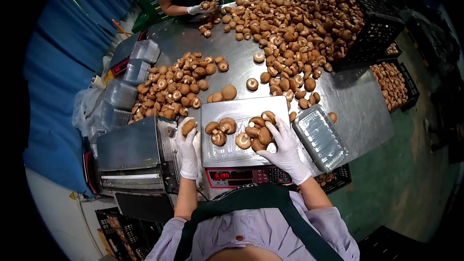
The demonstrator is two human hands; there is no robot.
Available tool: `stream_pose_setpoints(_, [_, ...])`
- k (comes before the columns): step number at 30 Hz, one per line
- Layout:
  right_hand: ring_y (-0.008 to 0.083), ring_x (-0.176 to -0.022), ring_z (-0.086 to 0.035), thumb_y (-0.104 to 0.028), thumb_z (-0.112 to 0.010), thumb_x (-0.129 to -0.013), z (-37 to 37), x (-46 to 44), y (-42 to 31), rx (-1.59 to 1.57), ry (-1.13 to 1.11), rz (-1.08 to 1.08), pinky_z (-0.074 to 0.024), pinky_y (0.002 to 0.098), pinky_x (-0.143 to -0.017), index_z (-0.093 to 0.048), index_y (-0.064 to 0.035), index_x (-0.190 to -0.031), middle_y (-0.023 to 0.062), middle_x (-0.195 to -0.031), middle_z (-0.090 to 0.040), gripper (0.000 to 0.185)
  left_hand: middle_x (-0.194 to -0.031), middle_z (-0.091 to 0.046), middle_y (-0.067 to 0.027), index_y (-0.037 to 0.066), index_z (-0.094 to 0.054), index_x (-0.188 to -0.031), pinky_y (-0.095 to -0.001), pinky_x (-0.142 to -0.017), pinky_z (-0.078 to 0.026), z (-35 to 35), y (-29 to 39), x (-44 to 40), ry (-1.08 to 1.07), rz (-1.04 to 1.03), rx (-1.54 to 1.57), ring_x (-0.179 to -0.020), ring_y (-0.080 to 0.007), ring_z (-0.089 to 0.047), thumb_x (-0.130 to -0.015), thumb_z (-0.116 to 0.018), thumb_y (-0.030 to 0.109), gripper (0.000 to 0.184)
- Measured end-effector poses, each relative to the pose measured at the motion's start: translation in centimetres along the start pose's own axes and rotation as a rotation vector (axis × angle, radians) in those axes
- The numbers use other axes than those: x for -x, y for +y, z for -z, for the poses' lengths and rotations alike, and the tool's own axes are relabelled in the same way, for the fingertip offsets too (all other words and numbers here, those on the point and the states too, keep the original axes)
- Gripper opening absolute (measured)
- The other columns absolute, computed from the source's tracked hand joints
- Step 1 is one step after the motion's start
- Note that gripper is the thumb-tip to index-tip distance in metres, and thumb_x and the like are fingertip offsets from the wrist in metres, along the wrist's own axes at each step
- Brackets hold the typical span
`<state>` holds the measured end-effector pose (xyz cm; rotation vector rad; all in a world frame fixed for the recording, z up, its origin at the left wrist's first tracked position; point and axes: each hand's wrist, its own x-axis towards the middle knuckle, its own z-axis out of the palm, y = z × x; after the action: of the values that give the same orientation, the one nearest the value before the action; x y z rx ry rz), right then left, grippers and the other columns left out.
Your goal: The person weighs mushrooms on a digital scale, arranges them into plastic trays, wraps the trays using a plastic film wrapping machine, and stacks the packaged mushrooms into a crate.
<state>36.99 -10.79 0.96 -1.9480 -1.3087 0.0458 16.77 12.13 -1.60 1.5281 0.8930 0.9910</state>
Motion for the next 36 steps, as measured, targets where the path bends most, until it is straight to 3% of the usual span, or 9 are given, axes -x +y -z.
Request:
stream_pose_setpoints(9, [0.0401, -0.122, -0.044, -0.029, -0.088, -0.054, 0.3, 0.3, 0.8, -0.070, 0.010, -0.019, -0.0386, 0.0440, -0.101, -0.045, -0.0105, -0.135, 0.0221, -0.138, -0.040, 0.093, -0.104, -0.063, -0.0071, 0.003, -0.057, -0.121, -0.0260, -0.071, -0.052, 3.1, -7.2, -2.3, 0.215, 0.409, -0.024, -0.088, -0.0171, -0.061, -0.088, -0.060, 0.005, 0.033])
stream_pose_setpoints(13, [0.0399, -0.122, -0.043, -0.032, -0.088, -0.055, 1.0, 0.5, 0.7, -0.036, -0.055, -0.035, -0.0382, 0.0439, -0.101, -0.044, -0.0101, -0.136, 0.0221, -0.139, -0.038, 0.094, -0.102, -0.063, -0.0058, 0.001, -0.059, -0.116, -0.0238, -0.067, -0.051, 2.9, -6.5, -1.7, 0.325, 0.386, 0.050, -0.084, -0.0147, -0.061, -0.089, -0.061, 0.008, 0.028])
stream_pose_setpoints(19, [0.0387, -0.127, -0.041, -0.022, -0.083, -0.065, 0.7, 1.9, 1.3, -0.114, -0.053, -0.090, -0.0373, 0.0417, -0.103, -0.045, -0.0062, -0.133, 0.0221, -0.141, -0.037, 0.079, -0.116, -0.060, -0.0120, -0.001, -0.056, -0.121, -0.0297, -0.088, -0.047, -0.4, 2.3, 2.0, 0.264, -0.186, -0.228, -0.101, -0.0184, -0.058, -0.084, -0.057, 0.002, 0.038])
stream_pose_setpoints(21, [0.0371, -0.124, -0.046, -0.017, -0.083, -0.064, 0.7, 2.4, 1.6, -0.063, -0.013, -0.054, -0.0397, 0.0399, -0.102, -0.047, -0.0032, -0.129, 0.0224, -0.135, -0.046, 0.076, -0.116, -0.061, -0.0131, 0.002, -0.057, -0.121, -0.0316, -0.088, -0.047, -0.8, 3.2, 4.3, 0.029, -0.256, -0.193, -0.101, -0.0208, -0.059, -0.080, -0.059, 0.002, 0.041])
stream_pose_setpoints(23, [0.0357, -0.124, -0.047, -0.013, -0.080, -0.066, 0.8, 2.8, 1.5, -0.089, 0.025, -0.060, -0.0397, 0.0396, -0.102, -0.050, -0.0026, -0.127, 0.0214, -0.131, -0.050, 0.068, -0.116, -0.061, -0.0115, 0.006, -0.059, -0.121, -0.0343, -0.090, -0.046, -0.9, 3.6, 5.0, -0.181, -0.688, -0.634, -0.104, -0.0246, -0.059, -0.074, -0.060, 0.000, 0.047])
stream_pose_setpoints(25, [0.0348, -0.125, -0.046, -0.016, -0.080, -0.067, 1.7, 2.6, 0.9, -0.077, 0.061, -0.084, -0.0380, 0.0402, -0.103, -0.052, -0.0046, -0.126, 0.0185, -0.132, -0.050, 0.067, -0.123, -0.056, -0.0083, 0.016, -0.062, -0.118, -0.0438, -0.102, -0.034, -1.4, 3.8, 6.1, -0.395, -0.679, -0.885, -0.117, -0.0270, -0.050, -0.071, -0.061, 0.002, 0.049])
stream_pose_setpoints(27, [0.0351, -0.126, -0.044, -0.016, -0.078, -0.068, 2.5, 2.0, -0.1, -0.131, 0.088, -0.085, -0.0365, 0.0410, -0.105, -0.053, -0.0048, -0.124, 0.0185, -0.133, -0.049, 0.063, -0.125, -0.055, -0.0128, 0.015, -0.063, -0.116, -0.0444, -0.102, -0.036, -1.0, 4.5, 6.6, -0.484, -0.619, -0.836, -0.121, -0.0308, -0.048, -0.068, -0.063, 0.000, 0.050])
stream_pose_setpoints(33, [0.0379, -0.130, -0.036, -0.030, -0.076, -0.069, 1.5, -2.8, -3.2, -0.069, -0.072, 0.093, -0.0303, 0.0446, -0.108, -0.053, -0.0063, -0.124, 0.0201, -0.138, -0.043, 0.064, -0.135, -0.046, -0.0160, 0.008, -0.060, -0.118, -0.0443, -0.107, -0.032, -0.1, 4.2, 6.8, -0.364, -0.382, -0.474, -0.122, -0.0346, -0.046, -0.072, -0.069, 0.010, 0.047])
stream_pose_setpoints(36, [0.0416, -0.132, -0.031, -0.051, -0.069, -0.073, -1.7, -5.0, -4.9, 0.137, -0.175, 0.174, -0.0229, 0.0551, -0.107, -0.048, 0.0004, -0.129, 0.0247, -0.140, -0.037, 0.079, -0.141, -0.038, -0.0200, 0.007, -0.052, -0.128, -0.0426, -0.106, -0.032, -1.2, 4.0, 6.3, -0.292, -0.302, -0.473, -0.127, -0.0356, -0.041, -0.071, -0.074, 0.020, 0.063])
